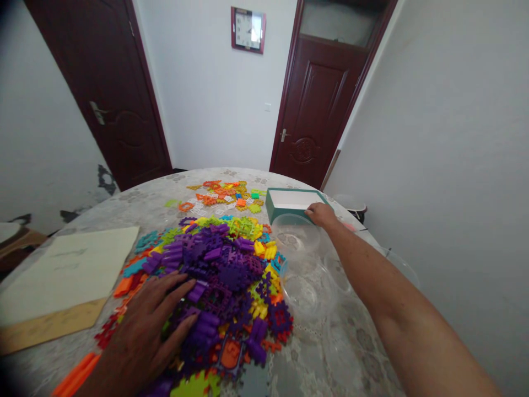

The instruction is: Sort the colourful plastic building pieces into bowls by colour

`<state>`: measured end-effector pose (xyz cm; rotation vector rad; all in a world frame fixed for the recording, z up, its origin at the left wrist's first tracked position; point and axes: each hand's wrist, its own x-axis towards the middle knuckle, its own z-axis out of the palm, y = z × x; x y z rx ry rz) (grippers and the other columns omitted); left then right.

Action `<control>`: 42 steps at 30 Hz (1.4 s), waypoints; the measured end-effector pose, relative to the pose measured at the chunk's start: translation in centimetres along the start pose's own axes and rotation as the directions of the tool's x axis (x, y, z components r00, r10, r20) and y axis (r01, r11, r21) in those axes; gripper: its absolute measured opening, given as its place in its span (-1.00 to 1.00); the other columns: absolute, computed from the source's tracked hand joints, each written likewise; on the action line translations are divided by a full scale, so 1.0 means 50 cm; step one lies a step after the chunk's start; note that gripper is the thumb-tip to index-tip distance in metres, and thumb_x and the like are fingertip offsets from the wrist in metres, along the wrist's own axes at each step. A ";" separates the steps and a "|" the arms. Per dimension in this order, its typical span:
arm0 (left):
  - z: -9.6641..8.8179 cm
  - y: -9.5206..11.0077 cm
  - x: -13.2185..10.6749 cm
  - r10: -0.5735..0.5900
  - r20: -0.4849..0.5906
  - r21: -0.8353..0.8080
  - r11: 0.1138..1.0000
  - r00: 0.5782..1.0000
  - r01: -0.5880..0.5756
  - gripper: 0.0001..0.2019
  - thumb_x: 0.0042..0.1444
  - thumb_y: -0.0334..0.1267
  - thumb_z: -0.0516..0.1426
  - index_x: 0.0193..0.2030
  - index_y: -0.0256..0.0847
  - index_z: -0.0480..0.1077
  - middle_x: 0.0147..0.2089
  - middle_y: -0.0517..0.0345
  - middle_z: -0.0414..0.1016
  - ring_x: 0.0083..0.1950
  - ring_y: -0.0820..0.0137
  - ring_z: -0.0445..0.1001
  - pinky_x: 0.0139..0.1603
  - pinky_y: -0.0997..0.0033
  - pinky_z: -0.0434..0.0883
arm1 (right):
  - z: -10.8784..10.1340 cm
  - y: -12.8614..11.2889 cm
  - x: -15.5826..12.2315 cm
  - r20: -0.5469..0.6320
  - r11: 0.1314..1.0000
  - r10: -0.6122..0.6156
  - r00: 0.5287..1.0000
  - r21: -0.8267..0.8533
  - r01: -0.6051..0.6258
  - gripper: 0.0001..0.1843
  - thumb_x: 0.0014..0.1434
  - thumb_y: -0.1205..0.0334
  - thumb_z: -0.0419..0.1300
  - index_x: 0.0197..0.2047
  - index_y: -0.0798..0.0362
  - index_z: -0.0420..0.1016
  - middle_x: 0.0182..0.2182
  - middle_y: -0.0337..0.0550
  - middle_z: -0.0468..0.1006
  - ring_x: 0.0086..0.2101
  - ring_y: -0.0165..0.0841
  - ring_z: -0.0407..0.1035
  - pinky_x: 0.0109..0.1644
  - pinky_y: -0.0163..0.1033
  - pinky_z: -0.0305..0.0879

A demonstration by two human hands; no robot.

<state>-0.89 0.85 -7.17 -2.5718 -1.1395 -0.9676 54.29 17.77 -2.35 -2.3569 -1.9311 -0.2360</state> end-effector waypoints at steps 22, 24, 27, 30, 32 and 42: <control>-0.001 0.000 0.002 0.016 -0.005 0.013 1.000 1.000 -0.016 -0.48 0.27 -0.13 0.24 0.35 -0.07 0.34 0.32 -0.08 0.44 0.36 -0.01 0.38 0.42 -0.24 0.28 | -0.008 -0.018 -0.009 0.029 1.000 0.000 1.000 -0.007 0.000 -0.61 0.43 0.02 0.10 0.04 -0.03 0.71 0.07 -0.06 0.69 0.06 -0.21 0.50 0.12 -0.25 0.33; -0.001 -0.001 0.001 0.015 0.000 0.012 1.000 1.000 -0.015 -0.48 0.27 -0.13 0.24 0.35 -0.07 0.35 0.32 -0.08 0.44 0.36 -0.01 0.38 0.42 -0.23 0.29 | -0.010 -0.022 -0.009 0.030 1.000 0.003 1.000 -0.006 -0.003 -0.60 0.43 0.02 0.10 0.04 -0.02 0.71 0.06 -0.06 0.69 0.05 -0.21 0.51 0.11 -0.24 0.34; -0.001 -0.001 0.001 0.014 -0.001 0.014 1.000 1.000 -0.014 -0.48 0.26 -0.13 0.25 0.34 -0.08 0.35 0.32 -0.08 0.44 0.36 -0.01 0.38 0.41 -0.23 0.29 | -0.013 -0.032 -0.010 0.032 1.000 0.005 0.999 -0.003 -0.005 -0.60 0.42 0.01 0.09 0.03 -0.04 0.72 0.04 -0.07 0.69 0.04 -0.21 0.51 0.11 -0.23 0.34; -0.002 0.000 0.002 0.016 -0.001 0.017 1.000 1.000 -0.015 -0.48 0.27 -0.13 0.24 0.34 -0.09 0.35 0.32 -0.09 0.44 0.36 -0.01 0.38 0.41 -0.22 0.29 | -0.018 -0.044 -0.012 0.034 1.000 0.009 0.999 0.002 -0.009 -0.60 0.42 0.00 0.09 0.04 -0.06 0.72 0.05 -0.08 0.69 0.05 -0.22 0.51 0.13 -0.23 0.33; -0.004 0.001 0.003 0.016 -0.003 0.017 1.000 1.000 -0.016 -0.48 0.27 -0.13 0.24 0.34 -0.08 0.35 0.32 -0.10 0.44 0.35 -0.01 0.39 0.41 -0.22 0.30 | -0.022 -0.053 -0.015 0.039 1.000 0.021 0.999 0.004 -0.021 -0.60 0.41 0.01 0.10 0.03 -0.06 0.73 0.04 -0.07 0.69 0.05 -0.21 0.51 0.13 -0.23 0.33; -0.006 0.004 0.007 0.018 -0.005 0.012 1.000 1.000 -0.018 -0.50 0.28 -0.13 0.23 0.34 -0.09 0.35 0.30 -0.12 0.45 0.34 -0.02 0.39 0.41 -0.25 0.29 | -0.062 -0.092 -0.052 -0.028 0.989 0.145 0.989 -0.027 -0.146 -0.51 0.45 -0.03 0.05 0.25 0.00 0.56 0.20 0.08 0.58 0.15 -0.12 0.46 0.17 -0.12 0.36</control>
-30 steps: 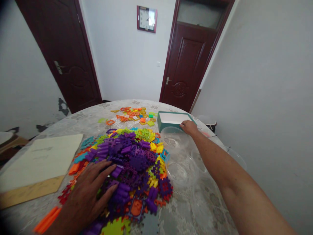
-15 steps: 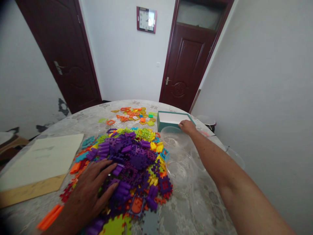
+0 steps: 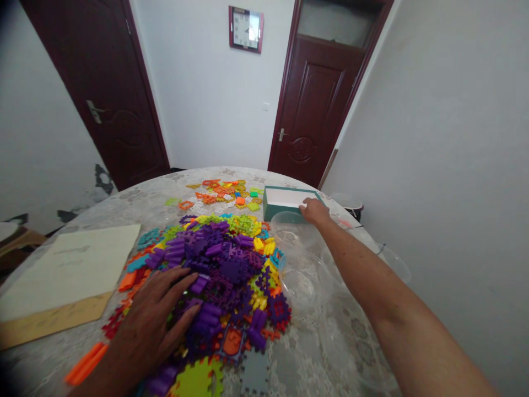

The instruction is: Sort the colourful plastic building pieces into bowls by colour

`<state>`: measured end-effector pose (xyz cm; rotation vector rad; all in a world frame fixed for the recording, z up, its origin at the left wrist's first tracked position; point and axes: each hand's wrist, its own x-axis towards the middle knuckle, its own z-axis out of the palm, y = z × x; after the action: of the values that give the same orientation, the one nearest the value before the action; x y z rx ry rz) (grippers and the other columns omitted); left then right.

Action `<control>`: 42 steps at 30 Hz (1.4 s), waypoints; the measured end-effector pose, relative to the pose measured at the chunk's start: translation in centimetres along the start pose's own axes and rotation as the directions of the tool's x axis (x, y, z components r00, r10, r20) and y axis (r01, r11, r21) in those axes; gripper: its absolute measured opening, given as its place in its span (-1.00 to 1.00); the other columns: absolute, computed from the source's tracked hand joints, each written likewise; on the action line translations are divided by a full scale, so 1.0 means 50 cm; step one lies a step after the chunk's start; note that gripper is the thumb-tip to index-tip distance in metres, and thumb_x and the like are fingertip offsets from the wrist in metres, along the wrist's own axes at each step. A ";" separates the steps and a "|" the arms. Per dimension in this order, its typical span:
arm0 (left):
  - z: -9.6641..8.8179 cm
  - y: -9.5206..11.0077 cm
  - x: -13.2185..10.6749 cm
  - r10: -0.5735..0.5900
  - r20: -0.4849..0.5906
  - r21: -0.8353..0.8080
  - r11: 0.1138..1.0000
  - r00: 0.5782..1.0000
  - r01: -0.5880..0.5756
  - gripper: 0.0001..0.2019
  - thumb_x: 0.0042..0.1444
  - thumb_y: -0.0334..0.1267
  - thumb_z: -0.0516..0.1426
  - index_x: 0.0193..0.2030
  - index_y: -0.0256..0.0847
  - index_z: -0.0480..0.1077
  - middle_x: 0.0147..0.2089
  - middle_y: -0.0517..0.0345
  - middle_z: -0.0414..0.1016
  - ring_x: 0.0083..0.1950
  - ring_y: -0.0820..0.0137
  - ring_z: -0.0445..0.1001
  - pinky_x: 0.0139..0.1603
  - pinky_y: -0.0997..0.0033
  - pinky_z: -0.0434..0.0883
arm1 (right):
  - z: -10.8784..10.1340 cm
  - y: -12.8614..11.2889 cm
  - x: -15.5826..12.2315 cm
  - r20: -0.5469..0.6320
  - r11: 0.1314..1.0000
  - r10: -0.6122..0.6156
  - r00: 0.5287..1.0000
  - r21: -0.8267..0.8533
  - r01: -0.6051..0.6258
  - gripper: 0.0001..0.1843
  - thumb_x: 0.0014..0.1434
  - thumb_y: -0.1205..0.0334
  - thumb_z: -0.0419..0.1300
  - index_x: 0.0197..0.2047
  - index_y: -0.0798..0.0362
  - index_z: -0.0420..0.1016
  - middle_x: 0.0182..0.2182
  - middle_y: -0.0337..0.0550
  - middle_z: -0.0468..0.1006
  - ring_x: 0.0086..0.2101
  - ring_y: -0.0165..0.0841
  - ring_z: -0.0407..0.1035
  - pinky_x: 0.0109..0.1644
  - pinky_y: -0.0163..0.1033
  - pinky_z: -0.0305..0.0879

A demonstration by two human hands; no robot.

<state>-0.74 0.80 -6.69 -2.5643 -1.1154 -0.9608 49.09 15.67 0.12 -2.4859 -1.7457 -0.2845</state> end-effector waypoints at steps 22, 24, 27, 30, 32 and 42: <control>0.006 -0.004 -0.002 -0.016 0.023 -0.018 1.000 1.000 0.017 -0.48 0.27 -0.15 0.24 0.35 -0.05 0.34 0.32 -0.10 0.42 0.35 -0.01 0.38 0.38 -0.20 0.32 | 0.017 -0.040 -0.021 0.090 1.000 0.013 0.996 0.012 -0.014 -0.49 0.28 -0.03 0.27 0.22 0.00 0.50 0.09 0.13 0.63 0.09 -0.03 0.53 0.09 -0.04 0.44; 0.007 -0.004 -0.002 -0.016 0.022 -0.019 1.000 1.000 0.017 -0.48 0.27 -0.14 0.24 0.36 -0.05 0.34 0.32 -0.10 0.42 0.35 -0.01 0.38 0.39 -0.21 0.31 | 0.021 -0.039 -0.018 0.079 0.999 -0.007 0.997 0.034 0.004 -0.55 0.28 0.08 0.27 0.21 -0.01 0.51 0.10 0.09 0.64 0.10 -0.07 0.52 0.10 -0.09 0.42; 0.007 -0.005 -0.001 -0.014 0.010 -0.020 1.000 1.000 0.015 -0.48 0.27 -0.13 0.23 0.36 -0.04 0.34 0.32 -0.09 0.42 0.34 -0.02 0.39 0.40 -0.21 0.30 | 0.029 -0.040 -0.014 0.052 0.998 -0.024 0.998 0.055 0.021 -0.60 0.30 0.17 0.23 0.19 0.01 0.52 0.10 0.06 0.64 0.11 -0.10 0.51 0.13 -0.15 0.40; 0.006 -0.004 0.000 -0.011 0.008 -0.021 1.000 1.000 0.011 -0.48 0.27 -0.13 0.23 0.35 -0.04 0.35 0.31 -0.09 0.43 0.34 -0.02 0.39 0.39 -0.21 0.31 | 0.037 -0.045 -0.016 0.026 0.998 -0.016 1.000 0.064 0.014 -0.60 0.34 0.16 0.20 0.21 0.03 0.50 0.10 0.09 0.64 0.11 -0.10 0.52 0.14 -0.14 0.38; 0.005 -0.004 0.000 -0.009 0.010 -0.022 1.000 1.000 0.009 -0.50 0.27 -0.13 0.23 0.34 -0.05 0.35 0.31 -0.09 0.43 0.34 -0.02 0.39 0.39 -0.21 0.32 | 0.040 -0.047 -0.019 0.021 0.998 -0.004 1.000 0.063 0.003 -0.55 0.33 0.11 0.21 0.24 0.04 0.48 0.09 0.12 0.64 0.09 -0.07 0.52 0.12 -0.12 0.40; 0.008 -0.005 0.007 -0.016 0.012 -0.055 0.998 1.000 0.017 -0.52 0.28 -0.11 0.21 0.32 -0.05 0.36 0.29 -0.09 0.45 0.31 -0.03 0.42 0.39 -0.23 0.32 | -0.036 0.074 -0.008 0.016 0.998 0.058 0.998 -0.033 -0.057 -0.58 0.39 0.27 0.06 0.20 0.01 0.60 0.17 0.05 0.61 0.16 -0.12 0.49 0.24 -0.12 0.35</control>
<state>-0.55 1.36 -6.80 -2.6114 -1.1300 -0.9951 52.28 13.71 1.93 -2.5641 -1.6856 -0.2906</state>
